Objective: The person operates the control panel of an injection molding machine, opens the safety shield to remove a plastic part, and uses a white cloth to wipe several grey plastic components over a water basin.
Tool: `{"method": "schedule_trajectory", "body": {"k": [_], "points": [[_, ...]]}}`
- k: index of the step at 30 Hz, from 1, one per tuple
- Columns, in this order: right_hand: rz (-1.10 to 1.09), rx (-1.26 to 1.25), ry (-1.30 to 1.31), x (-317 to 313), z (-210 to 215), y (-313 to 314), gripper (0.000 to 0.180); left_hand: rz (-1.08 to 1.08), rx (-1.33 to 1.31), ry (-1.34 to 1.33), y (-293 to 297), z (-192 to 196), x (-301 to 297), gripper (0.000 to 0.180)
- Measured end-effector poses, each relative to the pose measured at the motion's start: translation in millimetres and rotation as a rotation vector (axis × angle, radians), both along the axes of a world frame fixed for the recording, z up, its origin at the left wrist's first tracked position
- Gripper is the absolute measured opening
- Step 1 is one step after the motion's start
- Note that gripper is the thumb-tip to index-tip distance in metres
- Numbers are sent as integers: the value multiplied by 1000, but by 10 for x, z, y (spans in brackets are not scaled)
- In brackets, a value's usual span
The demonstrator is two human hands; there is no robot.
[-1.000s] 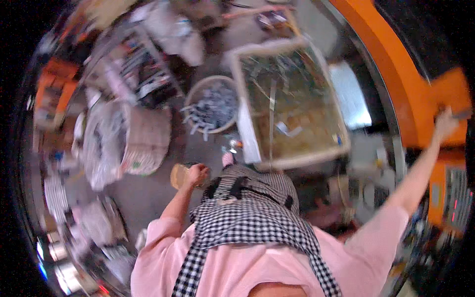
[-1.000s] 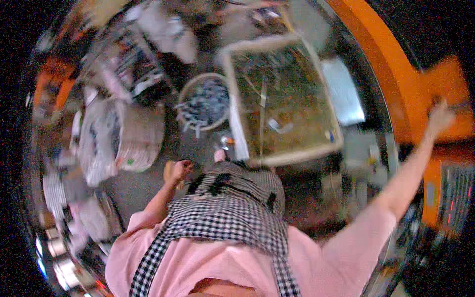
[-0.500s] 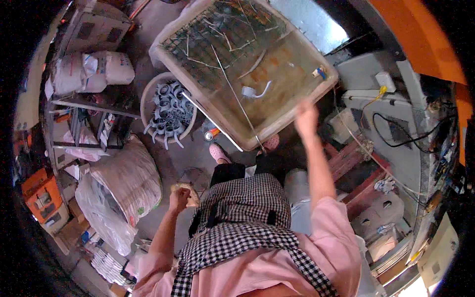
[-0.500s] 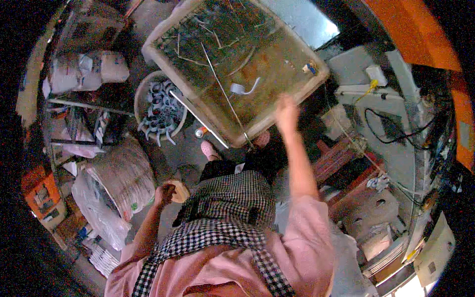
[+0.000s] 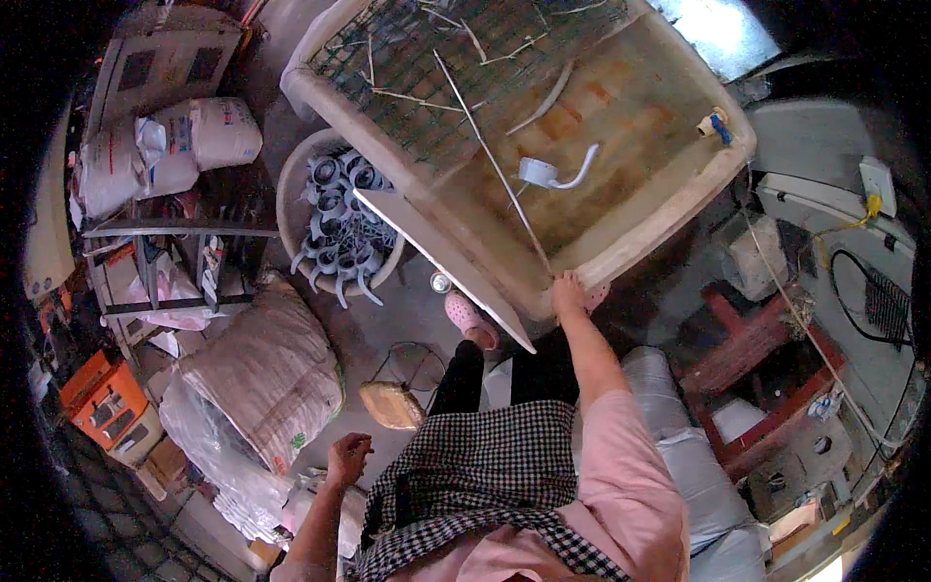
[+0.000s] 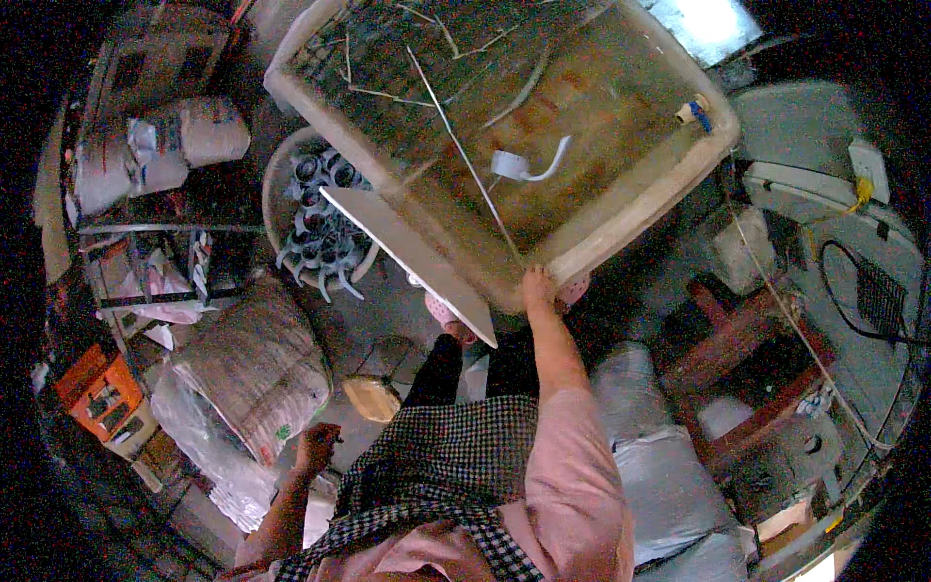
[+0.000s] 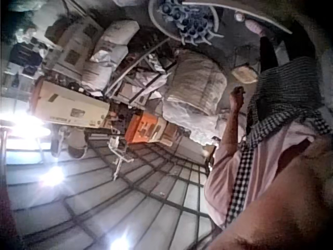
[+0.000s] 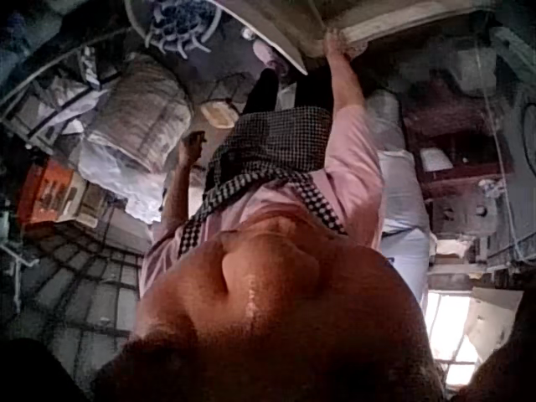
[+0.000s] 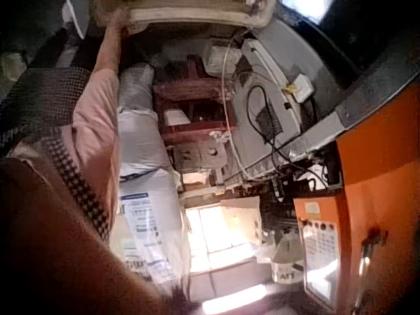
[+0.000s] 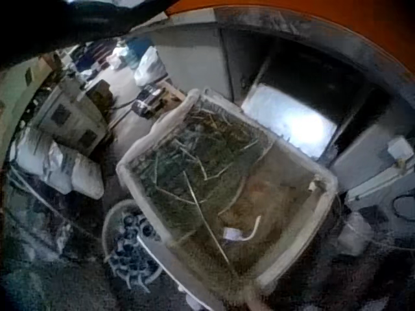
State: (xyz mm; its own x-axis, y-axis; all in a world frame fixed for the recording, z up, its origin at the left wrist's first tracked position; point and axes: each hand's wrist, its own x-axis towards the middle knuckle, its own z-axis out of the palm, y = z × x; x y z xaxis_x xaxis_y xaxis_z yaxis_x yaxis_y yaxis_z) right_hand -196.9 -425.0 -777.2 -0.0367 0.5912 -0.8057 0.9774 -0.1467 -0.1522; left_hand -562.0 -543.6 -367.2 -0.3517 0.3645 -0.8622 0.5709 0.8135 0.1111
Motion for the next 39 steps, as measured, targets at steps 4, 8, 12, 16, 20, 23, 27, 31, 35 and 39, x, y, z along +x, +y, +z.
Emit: {"method": "schedule_trajectory", "body": {"k": [4, 8, 12, 16, 20, 23, 27, 31, 35, 39], "points": [[-317, 74, 188, 195, 466, -188, 41, 33, -70, -8, 144, 0, 38, 20], [-420, 236, 91, 751, 1581, -845, 30, 91, -32, -89, 194, -3, -15, 22], [-447, 244, 51, 1562, 2639, -1870, 22, 6, 20, -101, 413, 76, 149, 21], [-467, 102, -10, 1885, 3306, -2182, 25, 82, 79, -163, 409, 8, 197, 20], [-488, 23, -87, 1877, 3353, -2174, 25, 7, 145, -206, 398, 34, 221, 19], [-517, -7, -94, 1823, 3297, -2244, 22, 50, 88, -175, 438, 132, 266, 19], [-583, -36, -63, 1792, 3553, -2244, 20, 63, 79, -150, 368, 184, 271, 21], [-554, 69, -115, 1857, 3432, -2402, 20, 76, 127, -197, 221, 70, 190, 22], [-636, 75, -7, 1771, 3382, -2301, 21, 71, 84, -201, 381, 157, 350, 23], [-652, 22, -26, 1727, 3460, -2406, 21, 64, 94, -204, 327, 201, 276, 24]]}}
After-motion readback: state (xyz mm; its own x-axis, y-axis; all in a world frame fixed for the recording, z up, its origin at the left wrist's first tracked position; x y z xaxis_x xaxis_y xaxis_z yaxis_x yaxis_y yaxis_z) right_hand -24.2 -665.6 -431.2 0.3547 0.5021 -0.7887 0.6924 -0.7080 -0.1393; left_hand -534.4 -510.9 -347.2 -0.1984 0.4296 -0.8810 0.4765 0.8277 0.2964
